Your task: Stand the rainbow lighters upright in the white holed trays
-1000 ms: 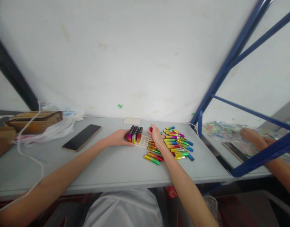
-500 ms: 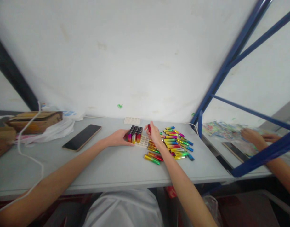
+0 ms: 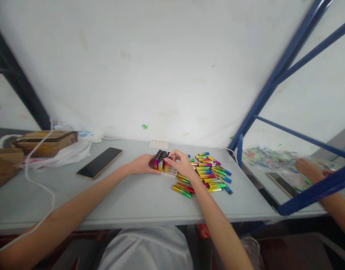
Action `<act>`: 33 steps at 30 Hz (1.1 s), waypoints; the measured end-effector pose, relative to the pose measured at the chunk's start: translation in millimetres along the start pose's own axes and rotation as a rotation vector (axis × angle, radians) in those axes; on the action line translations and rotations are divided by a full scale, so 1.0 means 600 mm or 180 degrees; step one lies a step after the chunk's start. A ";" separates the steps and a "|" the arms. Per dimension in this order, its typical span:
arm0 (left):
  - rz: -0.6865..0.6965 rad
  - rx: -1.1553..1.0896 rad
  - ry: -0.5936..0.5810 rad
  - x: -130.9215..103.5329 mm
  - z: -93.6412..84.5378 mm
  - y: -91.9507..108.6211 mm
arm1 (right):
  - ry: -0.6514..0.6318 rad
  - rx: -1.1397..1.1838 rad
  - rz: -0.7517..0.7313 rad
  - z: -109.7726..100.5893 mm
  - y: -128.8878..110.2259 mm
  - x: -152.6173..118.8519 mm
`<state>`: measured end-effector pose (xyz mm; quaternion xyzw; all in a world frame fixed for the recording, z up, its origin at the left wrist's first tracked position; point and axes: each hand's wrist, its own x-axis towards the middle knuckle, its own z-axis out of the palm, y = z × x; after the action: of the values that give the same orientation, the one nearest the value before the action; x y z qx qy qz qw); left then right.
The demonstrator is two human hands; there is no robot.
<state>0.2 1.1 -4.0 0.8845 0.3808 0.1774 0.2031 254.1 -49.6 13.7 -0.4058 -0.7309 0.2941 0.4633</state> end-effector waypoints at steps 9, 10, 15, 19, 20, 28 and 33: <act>0.0004 0.0076 -0.0041 0.001 0.001 -0.002 | -0.0031 -0.0335 -0.0094 0.007 -0.001 -0.004; -0.0010 0.0084 -0.0047 0.001 0.000 -0.001 | -0.0035 -0.0345 -0.0092 0.007 0.000 -0.004; -0.0070 0.0113 -0.0057 -0.001 -0.003 0.006 | -0.0014 -0.0445 -0.0095 0.011 0.004 -0.004; -0.0086 0.0088 -0.0042 -0.001 -0.003 0.006 | -0.0040 -0.0444 -0.0106 0.008 0.000 -0.005; -0.0096 0.0087 -0.0044 -0.001 -0.002 0.005 | -0.0048 -0.0432 -0.0101 0.006 -0.002 -0.005; -0.0069 0.0122 -0.0058 0.000 -0.002 0.004 | -0.0173 -0.0498 -0.0170 0.004 -0.004 -0.006; -0.0034 -0.0015 -0.0062 0.000 -0.003 0.006 | 0.0104 -0.0592 -0.0224 -0.013 0.002 -0.004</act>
<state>1.8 -0.7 -0.7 0.8836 0.3831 0.1686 0.2098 262.2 -50.7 14.8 -0.4258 -0.7612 0.2018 0.4456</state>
